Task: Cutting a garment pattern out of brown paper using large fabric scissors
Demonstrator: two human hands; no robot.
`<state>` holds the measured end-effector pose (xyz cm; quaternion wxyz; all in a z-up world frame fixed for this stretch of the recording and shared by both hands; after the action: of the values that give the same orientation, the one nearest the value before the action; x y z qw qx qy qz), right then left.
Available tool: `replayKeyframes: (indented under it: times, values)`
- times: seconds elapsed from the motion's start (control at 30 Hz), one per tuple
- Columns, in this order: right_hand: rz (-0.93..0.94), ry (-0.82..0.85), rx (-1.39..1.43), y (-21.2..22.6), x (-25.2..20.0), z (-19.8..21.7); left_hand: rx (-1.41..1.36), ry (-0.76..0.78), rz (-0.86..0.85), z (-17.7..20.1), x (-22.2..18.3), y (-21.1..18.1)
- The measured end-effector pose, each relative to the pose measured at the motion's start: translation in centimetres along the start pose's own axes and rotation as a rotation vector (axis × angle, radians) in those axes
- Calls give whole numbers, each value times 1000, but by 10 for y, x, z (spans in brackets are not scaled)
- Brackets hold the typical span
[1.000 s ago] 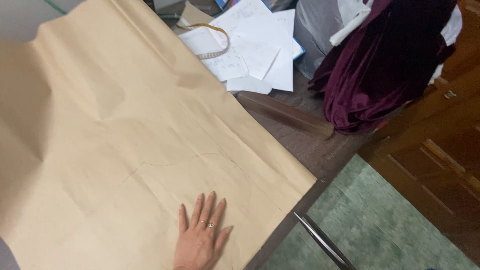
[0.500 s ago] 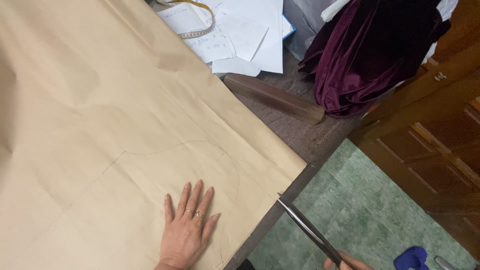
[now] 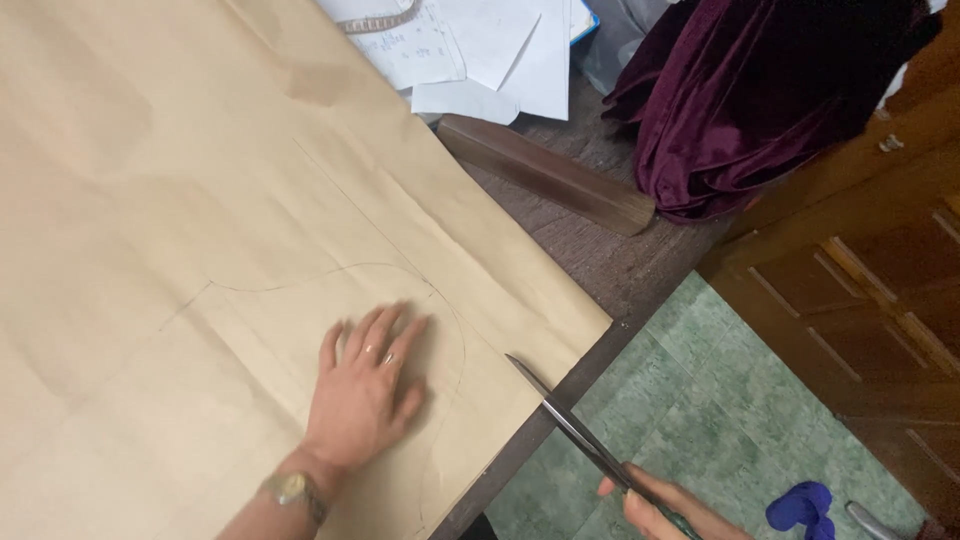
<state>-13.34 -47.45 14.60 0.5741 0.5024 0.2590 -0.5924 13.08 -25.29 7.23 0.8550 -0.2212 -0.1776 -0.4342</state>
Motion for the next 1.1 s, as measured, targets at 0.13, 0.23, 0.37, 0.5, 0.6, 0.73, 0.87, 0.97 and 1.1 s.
replayKeyframes:
  times: [0.13, 0.23, 0.37, 0.5, 0.6, 0.73, 0.87, 0.97, 1.1]
  values:
    - [199, 205, 31, -41, 66, 7, 64, 31, -152, -24, 8, 7]
    - [194, 272, 61, -88, 138, 16, 109, 13, -164, -32, 5, 5]
    - [320, 266, 24, -64, 102, 6, 116, 36, -144, -33, 6, 6]
    - [-76, 306, 442, -88, 137, 4, 82, 49, -113, -28, 9, 4]
    - [312, 244, -41, -67, 111, 7, 85, 75, -111, -29, 8, 4]
    - [272, 293, 69, -64, 106, 6, 89, 71, -107, -30, 8, 5]
    - [294, 156, -254, -60, 105, 12, 82, 56, -105, -28, 8, 4]
    - [208, 241, -201, -78, 131, 17, 80, 54, -107, -28, 8, 4]
    - [270, 107, -268, -25, 63, 8, 74, 79, -110, -29, 8, 5]
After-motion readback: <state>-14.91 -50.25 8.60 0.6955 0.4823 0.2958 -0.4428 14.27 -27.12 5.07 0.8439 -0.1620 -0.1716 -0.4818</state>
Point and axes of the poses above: each hand's wrist, its own x-axis towards the middle knuckle, its own z-axis out of the back of the hand, y = z × x, the point moved 2 cm from there along x, towards the middle knuckle, and after that the axes turned 14 degrees about -y, right-handed, at the moved point
